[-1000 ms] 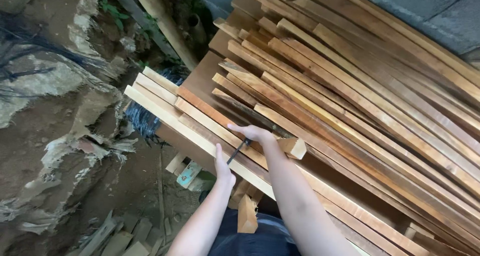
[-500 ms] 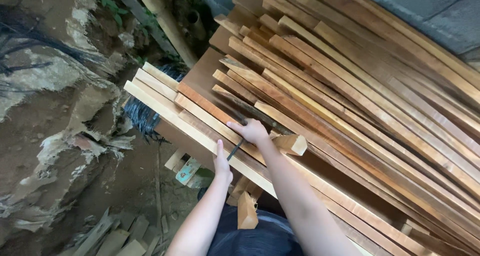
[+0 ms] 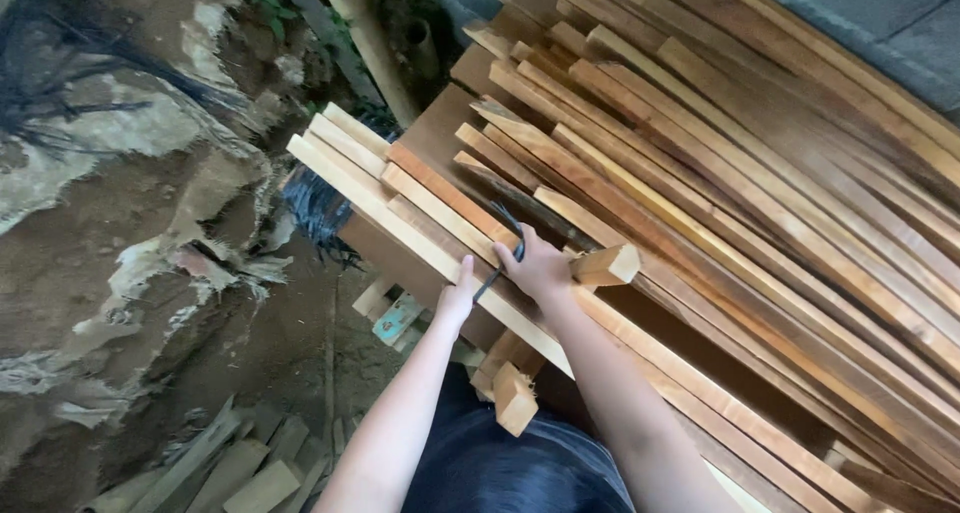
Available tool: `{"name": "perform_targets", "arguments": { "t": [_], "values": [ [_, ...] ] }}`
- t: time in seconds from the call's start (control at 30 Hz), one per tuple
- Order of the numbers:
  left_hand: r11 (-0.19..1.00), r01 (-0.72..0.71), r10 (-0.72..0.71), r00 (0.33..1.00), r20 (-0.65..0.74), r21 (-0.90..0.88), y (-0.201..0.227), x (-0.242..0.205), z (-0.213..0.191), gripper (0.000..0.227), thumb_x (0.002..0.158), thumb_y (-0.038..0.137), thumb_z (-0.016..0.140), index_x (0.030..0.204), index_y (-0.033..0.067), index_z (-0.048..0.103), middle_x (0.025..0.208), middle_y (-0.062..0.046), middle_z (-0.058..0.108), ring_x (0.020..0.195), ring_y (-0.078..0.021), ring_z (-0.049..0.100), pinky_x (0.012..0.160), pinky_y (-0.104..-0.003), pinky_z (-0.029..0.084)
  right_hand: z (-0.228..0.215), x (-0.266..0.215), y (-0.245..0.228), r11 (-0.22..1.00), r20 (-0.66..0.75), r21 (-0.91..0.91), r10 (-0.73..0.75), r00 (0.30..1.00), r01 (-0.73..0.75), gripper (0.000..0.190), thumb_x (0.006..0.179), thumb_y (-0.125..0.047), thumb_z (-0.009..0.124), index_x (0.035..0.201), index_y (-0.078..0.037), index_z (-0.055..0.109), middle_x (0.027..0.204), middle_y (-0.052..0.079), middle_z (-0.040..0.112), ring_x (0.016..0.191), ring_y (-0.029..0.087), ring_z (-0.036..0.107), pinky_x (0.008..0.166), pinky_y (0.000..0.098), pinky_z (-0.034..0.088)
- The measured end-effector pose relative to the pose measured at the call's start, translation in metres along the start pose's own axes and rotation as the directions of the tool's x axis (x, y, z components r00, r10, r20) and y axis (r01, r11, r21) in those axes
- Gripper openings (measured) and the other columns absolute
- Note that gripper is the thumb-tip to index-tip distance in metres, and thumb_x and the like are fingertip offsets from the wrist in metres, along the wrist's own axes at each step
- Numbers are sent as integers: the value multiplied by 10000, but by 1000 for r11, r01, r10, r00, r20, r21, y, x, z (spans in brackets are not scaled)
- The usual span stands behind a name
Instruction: Bundling thin wood strips together using plastic straps and tying them by hand.
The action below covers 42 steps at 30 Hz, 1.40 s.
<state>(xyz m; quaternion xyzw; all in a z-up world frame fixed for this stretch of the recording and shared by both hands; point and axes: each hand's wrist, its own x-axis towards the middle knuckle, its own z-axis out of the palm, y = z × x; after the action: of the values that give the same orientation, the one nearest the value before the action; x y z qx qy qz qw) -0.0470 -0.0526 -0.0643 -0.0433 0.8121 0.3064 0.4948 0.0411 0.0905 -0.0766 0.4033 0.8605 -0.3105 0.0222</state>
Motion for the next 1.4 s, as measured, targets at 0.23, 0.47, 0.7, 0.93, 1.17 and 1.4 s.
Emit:
{"name": "perform_targets", "arguments": {
  "t": [0.23,0.47,0.7,0.93,1.17,1.4],
  "values": [
    [979,-70,60,996,60,194,-6,-1,-17,1203,863,935,329,1387,-129,532,1426,-272,576,1421,-301,487,1207,-452,339,36,8,28,970,-358,-85,-241,902,226,576,900,-595,652,1346,-237,584,1126,57,706,1052,254,718,863,413,585],
    [970,-124,97,986,134,209,-14,6,-40,1184,808,935,486,1330,-122,596,1443,-251,572,1435,-309,467,1194,-464,358,71,36,63,995,-135,75,-53,989,63,508,924,-658,625,1299,-315,638,1253,-27,671,1230,216,634,977,406,544],
    [852,-348,250,927,280,392,-59,75,-131,876,948,669,584,1404,-79,571,1462,-270,560,1428,-395,469,1203,-483,370,-12,12,-121,936,18,-275,-225,974,221,378,838,-568,679,1081,-282,729,1005,31,652,978,316,685,789,454,581],
    [761,-473,569,816,-105,444,-49,156,-260,240,964,240,635,1134,106,737,1068,-185,747,1091,-362,695,930,-469,574,179,44,-212,858,328,513,-216,920,19,419,914,-405,722,1252,-172,639,1056,88,774,960,276,762,795,410,622],
    [616,-516,544,825,152,595,-28,230,-305,311,961,180,602,1213,10,667,1168,-248,684,1183,-409,647,1002,-503,541,286,113,-272,757,369,264,493,788,-598,640,940,-615,545,1124,-45,770,1213,167,733,1237,290,655,1100,457,484],
    [550,-585,543,792,277,595,4,201,-328,325,952,197,561,1211,50,690,1201,-203,653,1178,-376,651,982,-450,563,275,146,-294,739,216,53,648,730,-672,894,921,-840,394,1239,-50,668,1119,239,752,1104,336,732,935,420,587]
  ]
}}
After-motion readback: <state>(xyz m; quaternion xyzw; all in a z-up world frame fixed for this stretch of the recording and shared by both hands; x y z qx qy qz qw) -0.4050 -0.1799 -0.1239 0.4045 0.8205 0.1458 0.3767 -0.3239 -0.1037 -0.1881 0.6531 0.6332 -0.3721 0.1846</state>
